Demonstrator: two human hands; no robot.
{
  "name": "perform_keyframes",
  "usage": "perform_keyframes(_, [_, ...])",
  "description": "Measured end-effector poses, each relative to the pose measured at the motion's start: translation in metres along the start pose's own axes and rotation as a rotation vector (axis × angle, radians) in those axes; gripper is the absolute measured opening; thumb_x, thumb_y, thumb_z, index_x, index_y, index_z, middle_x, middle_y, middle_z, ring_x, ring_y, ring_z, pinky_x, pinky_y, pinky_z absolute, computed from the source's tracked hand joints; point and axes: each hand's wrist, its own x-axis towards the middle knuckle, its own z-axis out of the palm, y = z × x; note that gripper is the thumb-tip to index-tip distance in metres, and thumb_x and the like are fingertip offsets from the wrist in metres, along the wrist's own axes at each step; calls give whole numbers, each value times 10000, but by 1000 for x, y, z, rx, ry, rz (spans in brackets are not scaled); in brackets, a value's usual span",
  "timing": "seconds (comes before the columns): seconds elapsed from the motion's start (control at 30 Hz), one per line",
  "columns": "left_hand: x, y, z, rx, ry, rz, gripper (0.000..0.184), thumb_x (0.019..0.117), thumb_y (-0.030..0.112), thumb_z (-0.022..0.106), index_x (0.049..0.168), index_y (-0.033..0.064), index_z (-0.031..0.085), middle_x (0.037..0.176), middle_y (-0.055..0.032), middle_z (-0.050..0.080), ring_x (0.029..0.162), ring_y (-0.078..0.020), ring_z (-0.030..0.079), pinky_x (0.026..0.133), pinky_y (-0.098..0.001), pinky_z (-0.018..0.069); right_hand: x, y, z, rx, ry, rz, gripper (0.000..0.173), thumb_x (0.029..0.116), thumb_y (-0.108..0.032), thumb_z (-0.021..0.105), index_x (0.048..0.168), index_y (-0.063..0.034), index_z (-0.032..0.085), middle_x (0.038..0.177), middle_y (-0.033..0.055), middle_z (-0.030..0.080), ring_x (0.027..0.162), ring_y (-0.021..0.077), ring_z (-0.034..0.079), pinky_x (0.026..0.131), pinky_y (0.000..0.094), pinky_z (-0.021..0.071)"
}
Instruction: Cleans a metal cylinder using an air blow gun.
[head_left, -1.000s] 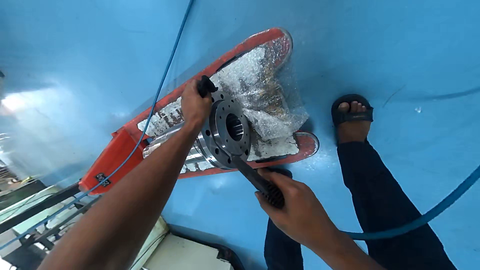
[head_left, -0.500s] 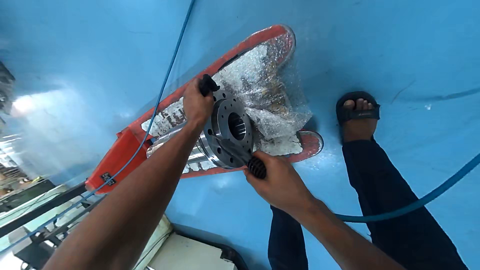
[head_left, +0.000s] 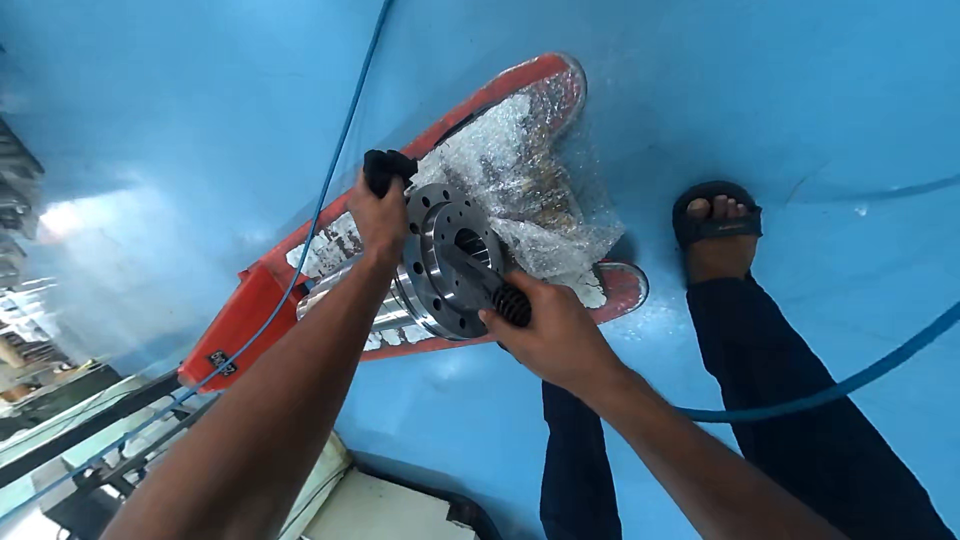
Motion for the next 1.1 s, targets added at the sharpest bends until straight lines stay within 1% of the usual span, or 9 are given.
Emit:
perform_keyframes(0.07, [0,-2,0,-62,40,-17,282,974,180,636,1212,30,658,1085,-101,727,1011,-157,710,927,-400,577,10,0,-2,40,-69,51,262,969,-311,698,1114,-94,678,862,101,685,813,259,693,704,503,550])
perform_keyframes(0.13, [0,-3,1,-101,72,-28,264,967,173,648,1190,30,658,1052,-84,723,975,-135,707,898,-375,582,16,2,0,67,-95,70,258,968,-312,695,1107,-96,674,853,95,677,802,251,685,697,495,543])
perform_keyframes(0.23, [3,-7,3,-122,83,-12,251,956,160,650,1168,26,666,1043,-86,727,969,-141,712,895,-384,589,24,1,1,68,-127,99,271,977,-301,692,1147,-91,671,896,109,687,842,257,691,730,502,549])
perform_keyframes(0.4, [2,-3,2,-60,36,-28,253,961,170,644,1166,23,667,1051,-93,722,983,-147,705,907,-391,575,19,-16,8,-133,-61,79,269,949,-257,692,1165,-98,674,956,130,711,932,314,707,769,534,555])
perform_keyframes(0.57, [2,-4,1,-80,24,-38,283,971,173,647,1209,21,664,1108,-115,725,1034,-177,707,945,-419,574,15,-28,4,-245,13,57,285,932,-248,703,1144,-62,662,948,143,695,889,330,705,721,527,553])
perform_keyframes(0.73, [-2,4,1,-46,19,-66,281,969,162,658,1212,21,661,1114,-124,720,1053,-187,699,962,-427,560,37,-15,-7,-90,9,117,307,967,-309,693,1153,-66,662,926,152,696,879,329,700,738,558,546])
perform_keyframes(0.87, [0,4,-1,41,-16,-64,306,975,189,654,1237,32,663,1159,-139,719,1107,-224,692,1005,-469,540,49,-6,-1,-1,-24,134,282,980,-306,697,1133,-71,667,900,137,684,847,299,687,733,539,541])
perform_keyframes(1.0, [2,3,0,62,-29,-54,307,969,174,654,1238,28,664,1169,-153,712,1122,-236,683,1011,-470,528,50,-3,10,-71,35,127,252,966,-233,690,1149,-64,657,949,160,696,896,332,696,756,554,543])
perform_keyframes(1.1, [3,2,2,75,-43,-46,318,964,163,652,1257,41,670,1186,-152,718,1136,-253,685,1012,-496,530,48,-7,0,-124,22,129,272,964,-245,682,1170,-69,657,959,159,699,907,341,696,757,565,542])
